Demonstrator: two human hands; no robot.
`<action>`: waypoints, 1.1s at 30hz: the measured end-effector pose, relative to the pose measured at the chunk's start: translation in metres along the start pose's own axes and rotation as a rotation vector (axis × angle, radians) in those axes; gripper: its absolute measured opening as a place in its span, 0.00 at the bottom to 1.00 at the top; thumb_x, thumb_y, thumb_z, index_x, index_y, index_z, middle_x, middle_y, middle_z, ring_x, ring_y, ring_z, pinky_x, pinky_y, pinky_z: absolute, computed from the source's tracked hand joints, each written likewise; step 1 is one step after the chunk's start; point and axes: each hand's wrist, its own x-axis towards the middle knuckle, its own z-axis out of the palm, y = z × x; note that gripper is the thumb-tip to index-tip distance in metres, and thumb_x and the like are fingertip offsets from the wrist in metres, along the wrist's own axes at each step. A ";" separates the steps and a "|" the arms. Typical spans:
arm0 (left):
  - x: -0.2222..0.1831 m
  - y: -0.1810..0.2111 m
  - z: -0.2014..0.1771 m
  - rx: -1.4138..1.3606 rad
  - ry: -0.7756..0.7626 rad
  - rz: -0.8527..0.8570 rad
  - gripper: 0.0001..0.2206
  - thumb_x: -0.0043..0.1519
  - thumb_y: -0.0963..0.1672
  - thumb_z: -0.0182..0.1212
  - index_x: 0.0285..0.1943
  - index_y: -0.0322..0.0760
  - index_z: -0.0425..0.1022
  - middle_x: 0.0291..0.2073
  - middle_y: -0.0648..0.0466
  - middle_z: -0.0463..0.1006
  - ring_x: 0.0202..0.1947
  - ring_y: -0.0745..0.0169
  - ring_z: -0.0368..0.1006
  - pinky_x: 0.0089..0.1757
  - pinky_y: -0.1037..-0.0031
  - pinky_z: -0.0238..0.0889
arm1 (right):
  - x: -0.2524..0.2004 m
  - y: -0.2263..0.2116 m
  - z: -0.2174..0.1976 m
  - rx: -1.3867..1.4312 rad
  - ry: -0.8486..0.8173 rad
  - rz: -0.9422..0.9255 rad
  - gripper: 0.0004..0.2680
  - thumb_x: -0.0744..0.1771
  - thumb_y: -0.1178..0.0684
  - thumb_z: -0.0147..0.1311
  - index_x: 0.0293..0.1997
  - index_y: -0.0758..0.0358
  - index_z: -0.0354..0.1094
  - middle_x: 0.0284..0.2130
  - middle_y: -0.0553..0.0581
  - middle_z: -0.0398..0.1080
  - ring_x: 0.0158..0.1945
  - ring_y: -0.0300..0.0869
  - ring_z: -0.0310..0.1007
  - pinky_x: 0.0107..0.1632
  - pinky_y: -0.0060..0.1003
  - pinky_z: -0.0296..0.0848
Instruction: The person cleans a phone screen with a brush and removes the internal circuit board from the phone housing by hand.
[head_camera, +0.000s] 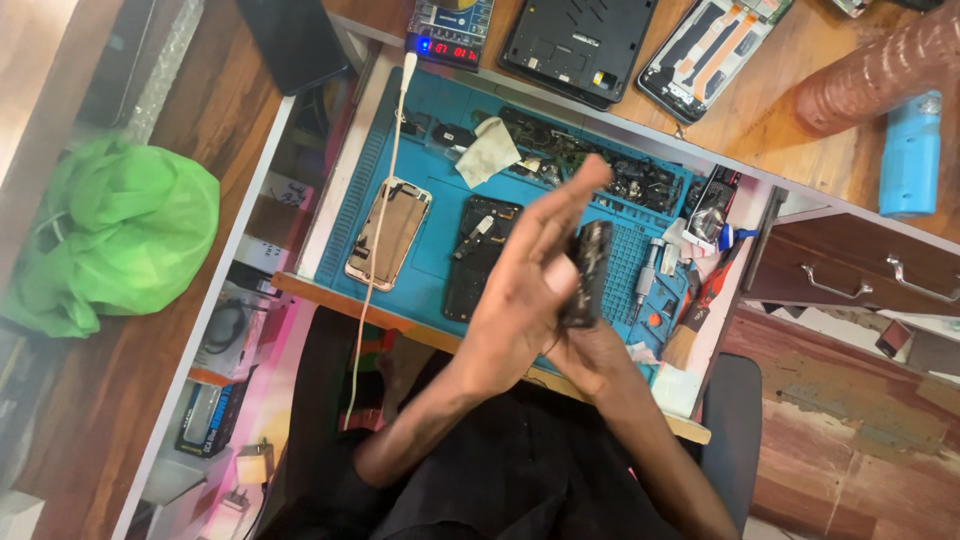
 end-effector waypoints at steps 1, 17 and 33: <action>-0.002 0.000 0.002 0.087 -0.032 0.055 0.28 0.74 0.50 0.56 0.80 0.39 0.52 0.80 0.40 0.46 0.82 0.48 0.37 0.78 0.60 0.31 | -0.003 0.001 0.003 -0.021 -0.073 0.003 0.21 0.67 0.49 0.56 0.68 0.59 0.59 0.61 0.57 0.65 0.61 0.45 0.70 0.59 0.44 0.75; -0.021 0.003 -0.008 0.811 -0.127 0.251 0.40 0.60 0.50 0.70 0.80 0.37 0.54 0.78 0.45 0.59 0.78 0.48 0.55 0.74 0.58 0.51 | -0.016 0.007 0.017 -0.104 -0.059 0.011 0.22 0.68 0.50 0.55 0.69 0.62 0.55 0.59 0.58 0.66 0.60 0.45 0.70 0.60 0.43 0.71; -0.027 0.011 -0.065 -0.050 0.409 0.244 0.36 0.72 0.58 0.46 0.82 0.31 0.48 0.69 0.39 0.67 0.53 0.54 0.74 0.51 0.58 0.75 | -0.013 -0.029 0.093 -1.532 0.300 -0.414 0.13 0.66 0.54 0.60 0.55 0.63 0.69 0.45 0.57 0.78 0.42 0.43 0.81 0.42 0.37 0.81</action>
